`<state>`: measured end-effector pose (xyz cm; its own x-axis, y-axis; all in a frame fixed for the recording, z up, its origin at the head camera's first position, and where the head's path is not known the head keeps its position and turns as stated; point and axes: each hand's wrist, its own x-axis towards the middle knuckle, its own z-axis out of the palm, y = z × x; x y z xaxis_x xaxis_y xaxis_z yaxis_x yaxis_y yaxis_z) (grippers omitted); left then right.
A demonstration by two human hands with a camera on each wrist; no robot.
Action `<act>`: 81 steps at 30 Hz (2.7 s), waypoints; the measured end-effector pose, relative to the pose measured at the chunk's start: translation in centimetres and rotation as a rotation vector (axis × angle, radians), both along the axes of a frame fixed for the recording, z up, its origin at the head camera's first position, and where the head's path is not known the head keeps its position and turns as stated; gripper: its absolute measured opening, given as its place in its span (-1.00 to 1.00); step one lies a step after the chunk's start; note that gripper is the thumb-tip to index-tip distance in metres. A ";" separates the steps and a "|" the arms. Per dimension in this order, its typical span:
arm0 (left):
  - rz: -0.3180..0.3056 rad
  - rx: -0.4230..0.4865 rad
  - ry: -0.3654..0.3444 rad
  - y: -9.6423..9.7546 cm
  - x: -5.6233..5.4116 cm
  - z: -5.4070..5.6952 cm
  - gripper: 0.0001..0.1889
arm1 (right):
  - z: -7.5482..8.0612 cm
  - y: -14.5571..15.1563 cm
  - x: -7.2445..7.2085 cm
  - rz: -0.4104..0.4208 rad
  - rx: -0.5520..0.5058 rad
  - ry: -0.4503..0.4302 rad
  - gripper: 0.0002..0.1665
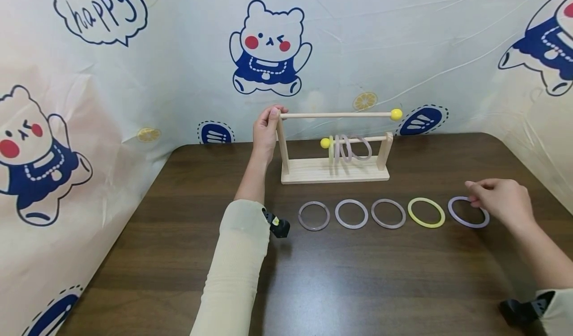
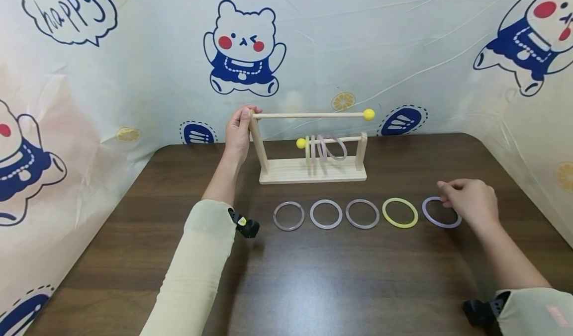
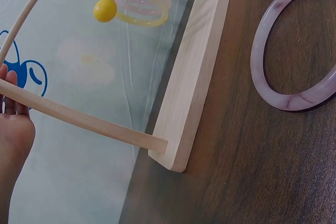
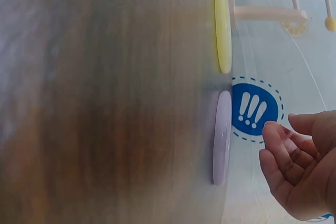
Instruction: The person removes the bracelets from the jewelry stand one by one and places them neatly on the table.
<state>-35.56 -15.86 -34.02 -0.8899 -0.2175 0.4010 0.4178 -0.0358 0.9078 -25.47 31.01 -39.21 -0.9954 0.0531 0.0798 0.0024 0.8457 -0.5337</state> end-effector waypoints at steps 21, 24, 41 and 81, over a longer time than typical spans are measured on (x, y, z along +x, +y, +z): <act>0.005 0.021 -0.013 0.0 0.0 0.2 -0.64 | 0.5 -3.8 -1.1 0.077 -0.079 0.010 -0.34; 0.001 0.024 -0.008 0.1 0.1 0.2 -0.63 | 0.6 -4.2 -1.2 0.077 -0.093 0.008 -0.33; -0.017 0.038 0.009 0.1 0.1 0.1 -0.58 | 0.8 -6.3 -1.8 0.111 -0.090 0.003 -0.36; -0.004 0.045 0.029 0.1 0.1 0.1 -0.65 | 2.2 -10.9 -3.0 0.227 -0.065 0.028 -0.54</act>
